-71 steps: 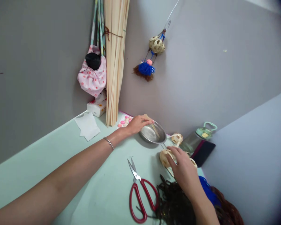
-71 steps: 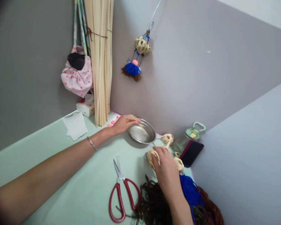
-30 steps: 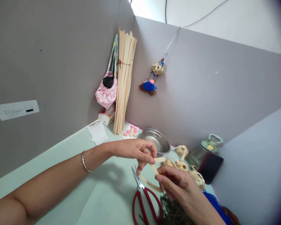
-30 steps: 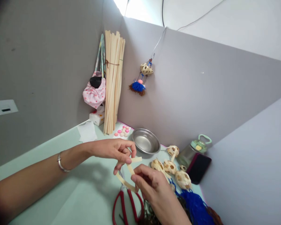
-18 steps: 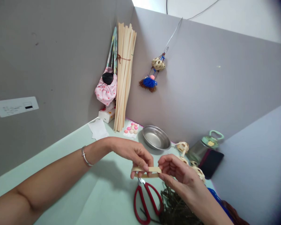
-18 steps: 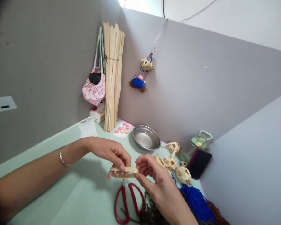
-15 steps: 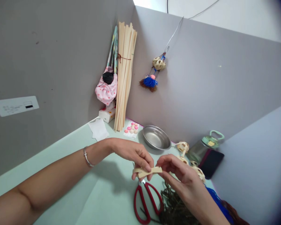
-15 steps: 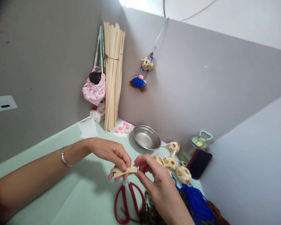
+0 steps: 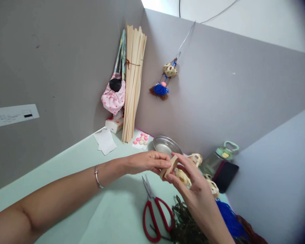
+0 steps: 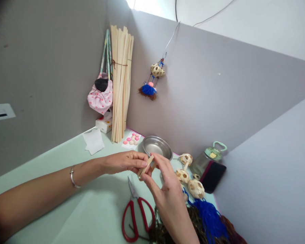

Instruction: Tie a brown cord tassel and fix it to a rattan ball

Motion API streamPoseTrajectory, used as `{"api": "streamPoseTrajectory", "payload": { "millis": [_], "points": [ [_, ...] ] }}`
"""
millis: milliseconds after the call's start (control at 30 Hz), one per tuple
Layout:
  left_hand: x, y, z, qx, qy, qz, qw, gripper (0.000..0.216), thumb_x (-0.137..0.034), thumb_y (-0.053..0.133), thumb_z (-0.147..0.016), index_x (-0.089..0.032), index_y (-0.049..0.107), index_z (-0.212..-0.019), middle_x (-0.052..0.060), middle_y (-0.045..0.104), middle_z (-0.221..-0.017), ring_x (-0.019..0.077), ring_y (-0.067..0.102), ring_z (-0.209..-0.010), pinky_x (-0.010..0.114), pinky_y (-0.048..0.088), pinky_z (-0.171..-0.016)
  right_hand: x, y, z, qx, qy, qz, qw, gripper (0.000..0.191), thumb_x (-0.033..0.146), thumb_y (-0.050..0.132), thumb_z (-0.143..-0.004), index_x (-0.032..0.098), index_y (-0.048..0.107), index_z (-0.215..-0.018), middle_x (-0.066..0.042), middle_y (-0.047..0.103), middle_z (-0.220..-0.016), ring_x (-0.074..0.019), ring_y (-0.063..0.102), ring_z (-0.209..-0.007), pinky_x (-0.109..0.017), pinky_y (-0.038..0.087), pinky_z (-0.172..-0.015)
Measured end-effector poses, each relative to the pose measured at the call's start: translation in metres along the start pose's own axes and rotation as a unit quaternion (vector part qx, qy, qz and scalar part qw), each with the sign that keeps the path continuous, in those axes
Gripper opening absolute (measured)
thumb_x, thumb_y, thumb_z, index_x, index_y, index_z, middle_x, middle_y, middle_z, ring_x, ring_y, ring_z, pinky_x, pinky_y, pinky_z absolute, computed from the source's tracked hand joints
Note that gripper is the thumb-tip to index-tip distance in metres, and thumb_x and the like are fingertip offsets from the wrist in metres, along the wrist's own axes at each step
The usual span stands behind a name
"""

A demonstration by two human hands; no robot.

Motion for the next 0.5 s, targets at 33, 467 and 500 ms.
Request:
{"api": "streamPoseTrajectory", "payload": {
  "millis": [33,467,500],
  "points": [
    [0.001,0.000,0.000,0.002,0.002,0.004,1.000,0.030,-0.045,0.060,-0.091,-0.016,0.064,-0.088,0.003,0.064,-0.085,0.0110,0.062,-0.076,0.029,0.049,-0.083,-0.001,0.000,0.000,-0.007,0.003,0.002,1.000,0.040,0.036,0.062,-0.092,0.027,0.055,-0.131,-0.010,0.060,-0.132,-0.0258,0.061,-0.117,-0.042,0.054,-0.096],
    [0.007,-0.002,-0.004,-0.003,-0.021,-0.015,1.000,0.041,-0.052,0.057,-0.091,-0.017,0.071,-0.108,0.007,0.072,-0.093,0.0155,0.070,-0.088,0.032,0.051,-0.092,-0.001,-0.009,0.001,-0.056,0.028,0.029,0.998,0.029,0.032,0.061,-0.092,0.023,0.066,-0.119,-0.011,0.064,-0.122,-0.0255,0.062,-0.113,-0.039,0.052,-0.093],
    [0.006,-0.002,-0.003,0.003,-0.025,-0.017,1.000,0.040,-0.051,0.057,-0.092,-0.018,0.071,-0.110,0.007,0.073,-0.092,0.0159,0.071,-0.089,0.032,0.051,-0.092,-0.004,-0.011,0.001,-0.051,0.056,0.001,0.997,0.026,0.034,0.061,-0.092,0.023,0.068,-0.115,-0.010,0.065,-0.121,-0.0253,0.063,-0.110,-0.039,0.052,-0.092]
  ]
}}
Point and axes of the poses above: each hand's wrist, its own z-axis away from the middle knuckle, its own y-axis out of the palm, x = y × z, the point moved 6 cm from there along -z, towards the middle knuckle
